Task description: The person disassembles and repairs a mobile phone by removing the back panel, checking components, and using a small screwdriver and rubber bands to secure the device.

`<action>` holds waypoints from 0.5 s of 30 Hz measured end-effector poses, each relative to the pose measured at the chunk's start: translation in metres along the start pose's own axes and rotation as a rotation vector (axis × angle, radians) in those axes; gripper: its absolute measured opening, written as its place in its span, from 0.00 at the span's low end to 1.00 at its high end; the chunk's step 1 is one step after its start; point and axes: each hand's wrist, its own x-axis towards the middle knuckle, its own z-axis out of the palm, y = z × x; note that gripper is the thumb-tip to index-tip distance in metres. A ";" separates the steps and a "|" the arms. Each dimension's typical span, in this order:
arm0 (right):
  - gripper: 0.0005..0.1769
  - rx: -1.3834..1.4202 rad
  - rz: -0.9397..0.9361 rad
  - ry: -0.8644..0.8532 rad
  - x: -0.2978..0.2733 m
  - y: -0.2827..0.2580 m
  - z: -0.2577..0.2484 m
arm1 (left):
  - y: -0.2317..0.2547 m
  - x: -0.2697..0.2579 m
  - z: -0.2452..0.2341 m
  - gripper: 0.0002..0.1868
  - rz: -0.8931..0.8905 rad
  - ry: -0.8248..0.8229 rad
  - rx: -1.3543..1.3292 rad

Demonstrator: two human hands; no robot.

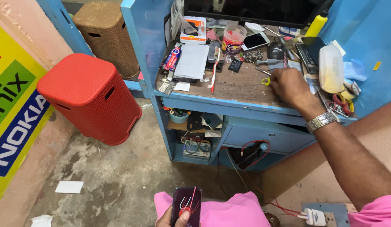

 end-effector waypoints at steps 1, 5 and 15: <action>0.08 -0.025 -0.002 0.002 -0.002 -0.001 0.000 | 0.008 -0.002 0.006 0.26 -0.013 0.010 0.003; 0.11 -0.116 -0.076 -0.053 -0.004 -0.009 -0.003 | 0.025 -0.007 0.021 0.23 0.008 0.052 0.017; 0.33 -0.345 0.021 -0.505 -0.006 -0.010 -0.038 | 0.044 -0.013 0.027 0.23 0.061 -0.096 0.107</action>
